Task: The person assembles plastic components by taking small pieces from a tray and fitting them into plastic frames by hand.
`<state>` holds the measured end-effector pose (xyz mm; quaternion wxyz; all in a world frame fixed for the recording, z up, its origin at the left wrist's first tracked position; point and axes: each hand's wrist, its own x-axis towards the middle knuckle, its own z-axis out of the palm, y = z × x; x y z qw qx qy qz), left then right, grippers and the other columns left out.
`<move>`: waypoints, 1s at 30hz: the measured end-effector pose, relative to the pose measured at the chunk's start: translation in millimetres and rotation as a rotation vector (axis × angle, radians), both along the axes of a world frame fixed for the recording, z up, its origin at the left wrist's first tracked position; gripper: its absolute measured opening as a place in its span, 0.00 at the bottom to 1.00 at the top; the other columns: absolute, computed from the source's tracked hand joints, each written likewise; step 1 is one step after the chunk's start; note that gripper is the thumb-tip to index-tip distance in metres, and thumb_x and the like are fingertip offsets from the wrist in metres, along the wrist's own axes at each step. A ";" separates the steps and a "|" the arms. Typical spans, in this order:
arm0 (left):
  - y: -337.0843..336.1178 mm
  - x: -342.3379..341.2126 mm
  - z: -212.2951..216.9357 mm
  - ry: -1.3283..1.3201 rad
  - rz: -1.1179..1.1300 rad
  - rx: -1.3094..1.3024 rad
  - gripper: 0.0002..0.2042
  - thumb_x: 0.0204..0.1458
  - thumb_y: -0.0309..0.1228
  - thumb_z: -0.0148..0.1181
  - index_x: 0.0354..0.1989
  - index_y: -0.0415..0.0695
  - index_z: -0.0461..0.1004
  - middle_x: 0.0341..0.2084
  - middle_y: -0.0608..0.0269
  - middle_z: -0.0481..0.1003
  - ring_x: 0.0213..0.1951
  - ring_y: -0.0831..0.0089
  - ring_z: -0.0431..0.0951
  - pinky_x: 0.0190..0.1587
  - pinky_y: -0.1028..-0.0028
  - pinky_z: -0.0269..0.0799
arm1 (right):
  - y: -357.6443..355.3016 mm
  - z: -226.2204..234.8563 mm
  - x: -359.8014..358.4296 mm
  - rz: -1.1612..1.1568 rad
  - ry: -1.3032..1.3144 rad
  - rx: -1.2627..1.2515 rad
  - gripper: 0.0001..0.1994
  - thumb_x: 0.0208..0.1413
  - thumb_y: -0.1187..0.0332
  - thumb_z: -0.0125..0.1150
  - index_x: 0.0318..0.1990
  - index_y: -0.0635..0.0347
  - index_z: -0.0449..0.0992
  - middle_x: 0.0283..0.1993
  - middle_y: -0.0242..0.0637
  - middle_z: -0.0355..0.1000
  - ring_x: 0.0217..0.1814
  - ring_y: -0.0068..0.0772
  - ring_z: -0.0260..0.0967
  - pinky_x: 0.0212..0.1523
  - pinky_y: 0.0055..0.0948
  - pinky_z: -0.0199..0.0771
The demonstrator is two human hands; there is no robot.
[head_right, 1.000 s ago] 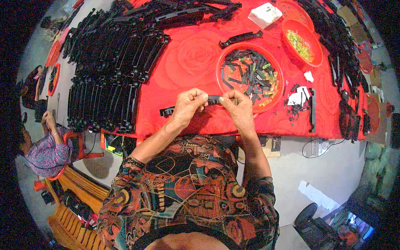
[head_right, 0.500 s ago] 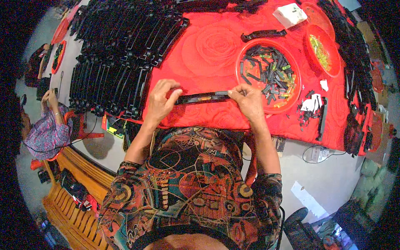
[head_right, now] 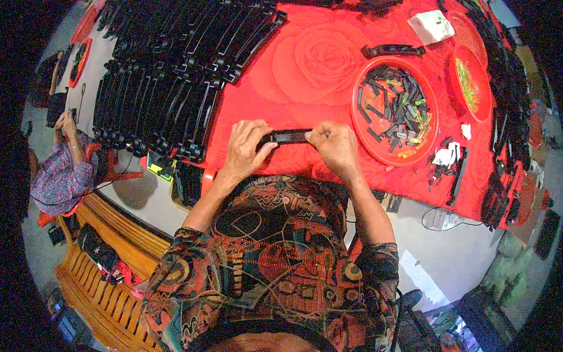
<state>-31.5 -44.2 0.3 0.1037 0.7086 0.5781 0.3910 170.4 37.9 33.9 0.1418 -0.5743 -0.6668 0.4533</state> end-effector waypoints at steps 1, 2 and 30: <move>0.1 0.6 -0.3 -0.007 -0.001 -0.001 0.15 0.36 0.28 0.65 0.34 0.38 0.71 0.32 0.58 0.70 0.37 0.61 0.69 0.39 0.65 0.61 | -0.3 1.6 -1.0 0.002 -0.002 -0.002 0.11 0.44 0.65 0.64 0.22 0.64 0.74 0.13 0.37 0.63 0.17 0.23 0.59 0.20 0.31 0.59; 0.1 1.4 -0.5 -0.014 -0.002 -0.002 0.15 0.36 0.28 0.65 0.34 0.38 0.71 0.32 0.59 0.70 0.37 0.61 0.69 0.39 0.65 0.61 | -0.6 3.7 -1.9 0.002 -0.028 0.008 0.11 0.44 0.65 0.64 0.22 0.64 0.73 0.14 0.38 0.63 0.16 0.25 0.60 0.20 0.32 0.59; 50.3 16.4 22.3 0.241 -0.142 -0.405 0.13 0.42 0.37 0.64 0.28 0.42 0.71 0.28 0.55 0.71 0.35 0.55 0.70 0.35 0.58 0.62 | -10.2 0.4 -11.9 0.051 -0.218 0.324 0.09 0.40 0.66 0.56 0.22 0.62 0.65 0.24 0.45 0.68 0.29 0.52 0.68 0.29 0.48 0.64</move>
